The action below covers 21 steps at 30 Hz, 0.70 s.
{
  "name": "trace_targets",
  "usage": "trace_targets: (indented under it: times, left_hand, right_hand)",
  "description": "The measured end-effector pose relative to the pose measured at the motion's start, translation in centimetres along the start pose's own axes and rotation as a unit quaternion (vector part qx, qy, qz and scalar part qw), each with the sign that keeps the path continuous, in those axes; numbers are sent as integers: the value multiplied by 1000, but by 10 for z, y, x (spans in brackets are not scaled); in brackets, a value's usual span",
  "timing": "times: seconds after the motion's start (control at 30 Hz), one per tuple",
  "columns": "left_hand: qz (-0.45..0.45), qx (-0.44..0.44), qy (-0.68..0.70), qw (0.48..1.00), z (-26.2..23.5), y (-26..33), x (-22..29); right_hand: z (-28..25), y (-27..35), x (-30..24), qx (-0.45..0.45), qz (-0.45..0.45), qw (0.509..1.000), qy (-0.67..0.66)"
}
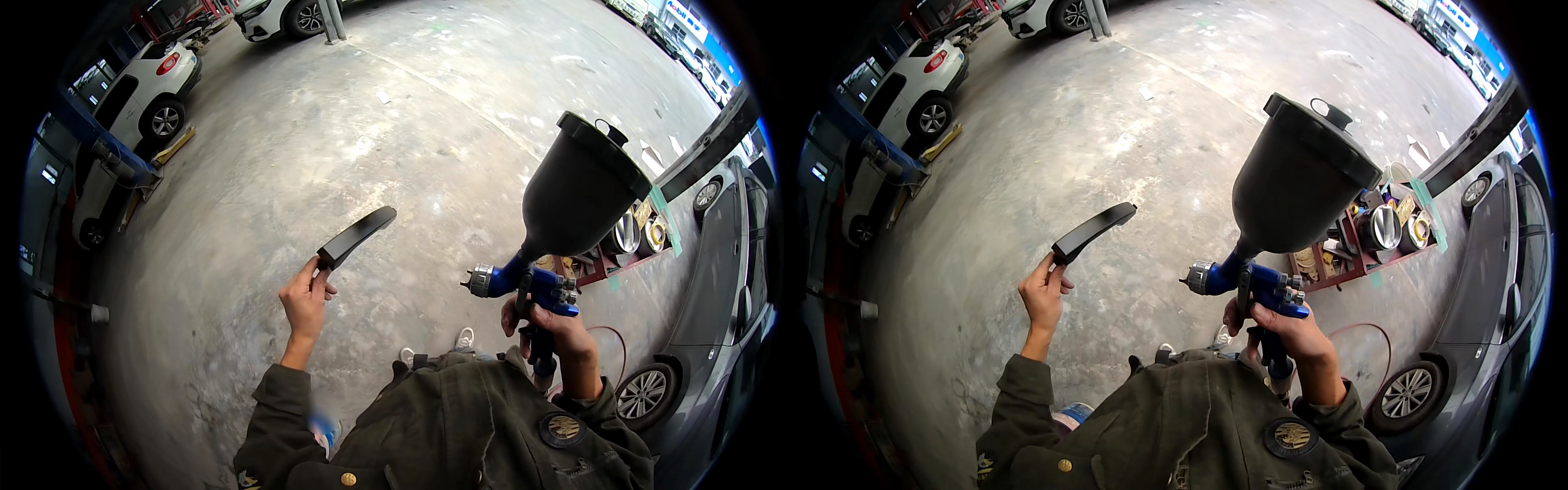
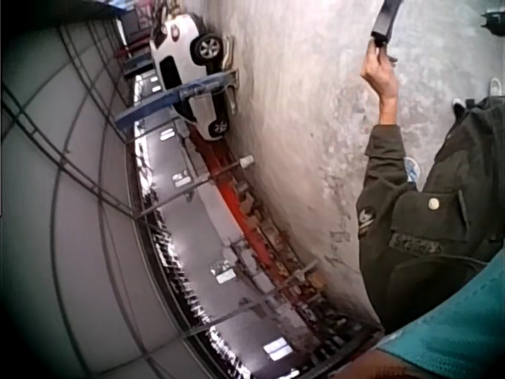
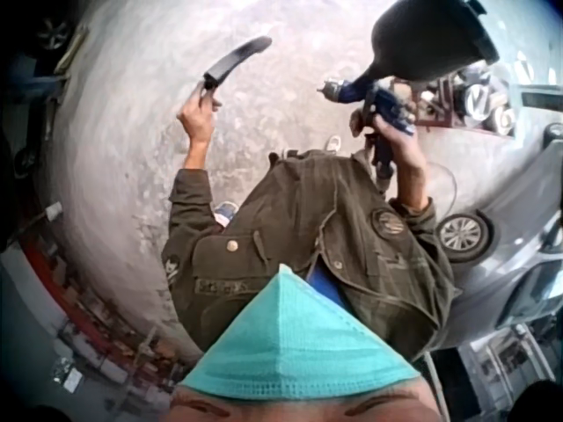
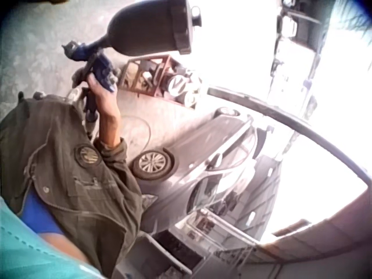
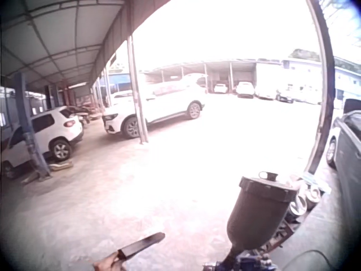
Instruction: The person mixes paint in a container, pours it into a spray gun, and then sprays a black car part in a garage.
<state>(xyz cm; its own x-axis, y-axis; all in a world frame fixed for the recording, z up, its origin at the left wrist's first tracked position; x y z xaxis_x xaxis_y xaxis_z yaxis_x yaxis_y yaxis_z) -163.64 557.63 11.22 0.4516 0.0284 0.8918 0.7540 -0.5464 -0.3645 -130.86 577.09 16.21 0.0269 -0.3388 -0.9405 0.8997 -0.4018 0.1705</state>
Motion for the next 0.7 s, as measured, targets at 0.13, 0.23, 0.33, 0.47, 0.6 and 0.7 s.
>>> trace_targets:
  times: [0.13, 0.23, 0.33, 0.47, 0.6, 0.7]
  left_hand:
    - [-103, 0, 66, 993, 33, 6, -17]
    - [-148, 11, 98, 984, 35, 15, -39]
    - [-202, -1, 127, 971, 50, 25, -53]
    - [-225, -10, 176, 958, 64, 31, -68]
    - [-231, 12, 188, 955, 57, 35, -70]
    - [-238, 16, 195, 951, 55, 39, -78]
  right_hand:
    - [-19, 2, 6, 85, 22, 995, 41]
    - [-1, -10, 7, 28, 38, 997, 54]
    - [13, -15, 13, -38, 56, 996, 64]
    - [7, -15, 24, -35, 62, 995, 64]
    - [-6, -16, 29, 11, 67, 997, 45]
    - [-7, -17, 27, 15, 73, 997, 36]
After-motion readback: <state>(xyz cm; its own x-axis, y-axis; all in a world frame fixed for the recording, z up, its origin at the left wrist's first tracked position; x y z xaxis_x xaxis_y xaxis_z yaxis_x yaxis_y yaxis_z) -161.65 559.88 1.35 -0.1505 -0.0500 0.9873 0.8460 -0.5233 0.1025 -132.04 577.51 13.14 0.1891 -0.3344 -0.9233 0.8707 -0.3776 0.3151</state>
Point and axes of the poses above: each hand's wrist, its own y-axis away from the middle knuckle, its own z-axis out of the palm, x = y × z, the point moved 8 cm from there along -y, towards the middle knuckle, and after that the axes turned 10 degrees about y, right-handed, at the moved point
